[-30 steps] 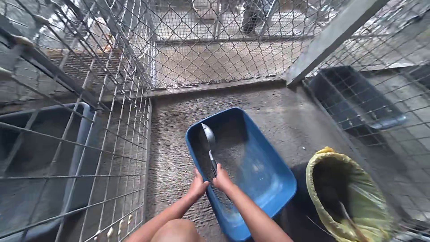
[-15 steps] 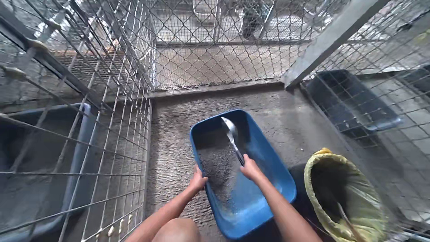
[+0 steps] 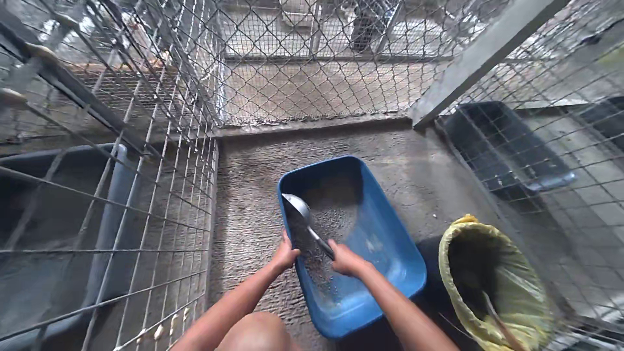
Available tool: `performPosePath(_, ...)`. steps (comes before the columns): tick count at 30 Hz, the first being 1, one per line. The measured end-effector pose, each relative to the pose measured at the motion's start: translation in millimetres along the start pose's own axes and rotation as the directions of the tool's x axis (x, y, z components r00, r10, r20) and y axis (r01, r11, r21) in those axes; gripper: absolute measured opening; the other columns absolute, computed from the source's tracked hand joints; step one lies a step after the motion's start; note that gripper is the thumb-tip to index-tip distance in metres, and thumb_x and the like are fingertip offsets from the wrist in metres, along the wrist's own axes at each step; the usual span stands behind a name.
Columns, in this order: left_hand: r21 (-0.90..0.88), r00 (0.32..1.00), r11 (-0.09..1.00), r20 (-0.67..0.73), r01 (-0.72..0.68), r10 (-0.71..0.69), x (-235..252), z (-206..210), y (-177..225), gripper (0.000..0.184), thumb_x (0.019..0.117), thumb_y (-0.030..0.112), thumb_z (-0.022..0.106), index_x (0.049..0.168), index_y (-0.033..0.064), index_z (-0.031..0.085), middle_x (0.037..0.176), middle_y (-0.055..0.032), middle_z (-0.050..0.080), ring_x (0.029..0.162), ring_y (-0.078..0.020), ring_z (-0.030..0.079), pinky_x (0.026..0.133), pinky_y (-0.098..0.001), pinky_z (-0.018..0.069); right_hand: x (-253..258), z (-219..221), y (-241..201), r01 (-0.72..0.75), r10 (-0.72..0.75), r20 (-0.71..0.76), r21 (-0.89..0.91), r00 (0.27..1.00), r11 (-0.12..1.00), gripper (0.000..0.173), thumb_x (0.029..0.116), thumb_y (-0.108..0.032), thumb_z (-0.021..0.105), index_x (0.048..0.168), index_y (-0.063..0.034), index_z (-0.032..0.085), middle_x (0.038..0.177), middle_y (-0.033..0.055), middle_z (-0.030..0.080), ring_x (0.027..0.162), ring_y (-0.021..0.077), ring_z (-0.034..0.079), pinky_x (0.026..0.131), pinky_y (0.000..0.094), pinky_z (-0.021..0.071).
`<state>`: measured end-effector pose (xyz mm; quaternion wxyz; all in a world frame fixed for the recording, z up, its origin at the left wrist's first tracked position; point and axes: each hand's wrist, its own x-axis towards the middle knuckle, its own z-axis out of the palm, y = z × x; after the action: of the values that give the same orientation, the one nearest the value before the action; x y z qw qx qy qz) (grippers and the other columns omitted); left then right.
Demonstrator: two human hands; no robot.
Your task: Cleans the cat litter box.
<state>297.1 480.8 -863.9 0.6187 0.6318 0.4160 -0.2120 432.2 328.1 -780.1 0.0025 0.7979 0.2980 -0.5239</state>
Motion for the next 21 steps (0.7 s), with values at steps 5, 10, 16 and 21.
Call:
performPosePath(5,-0.075,1.0,0.997,-0.018,0.011,-0.013,-0.2,2.4,0.5,0.099,0.0974,0.009,0.062,0.164,0.0135,-0.011,0.141,-0.0331,0.051,0.115,-0.0449,0.064,0.089,-0.0593,0.0563,-85.6,-35.0,36.4,-0.247,0.22,-0.19,-0.129,0.957,0.96,0.056,0.0962,-0.011,0.064,0.15,-0.011,0.047,0.13,0.0255,0.065,0.123,0.0437,0.063,0.101,0.0628,0.0489)
performPosePath(10,-0.362,0.998,0.93,-0.024,-0.065,0.06,13.4,-4.5,3.2,0.09,0.0903,-0.004,0.066,0.162,0.0106,0.014,0.137,-0.0315,0.052,0.108,-0.0416,0.063,0.081,-0.0557,0.0557,-132.5,-36.3,55.9,-0.495,0.493,-0.305,0.076,0.815,0.866,0.047,0.0954,-0.013,0.065,0.142,-0.0109,0.06,0.134,0.0207,0.066,0.126,0.0393,0.062,0.103,0.0608,0.0481)
performPosePath(16,-0.194,0.963,0.944,-0.026,-0.267,0.267,-15.2,-48.1,50.4,0.089,0.0917,-0.004,0.065,0.163,0.0105,0.014,0.138,-0.0305,0.054,0.108,-0.0385,0.065,0.086,-0.0538,0.0558,-154.9,27.9,83.3,-0.342,0.435,-0.028,0.574,0.9,0.744,0.033,0.0963,-0.015,0.073,0.122,0.0031,0.063,0.082,0.0111,0.064,0.063,0.0165,0.06,0.064,0.0336,0.0534)
performPosePath(21,0.087,0.893,0.891,-0.031,-0.445,0.449,-59.6,-44.0,74.0,0.092,0.0904,0.019,0.079,0.161,0.0024,0.022,0.141,-0.0265,0.057,0.122,-0.0353,0.065,0.106,-0.0518,0.0509,-138.1,115.7,61.8,-0.211,0.324,-0.005,0.748,0.946,0.63,0.025,0.0923,-0.012,0.074,0.109,0.0033,0.066,0.073,0.0058,0.062,0.056,0.0119,0.057,0.056,0.0304,0.0511)
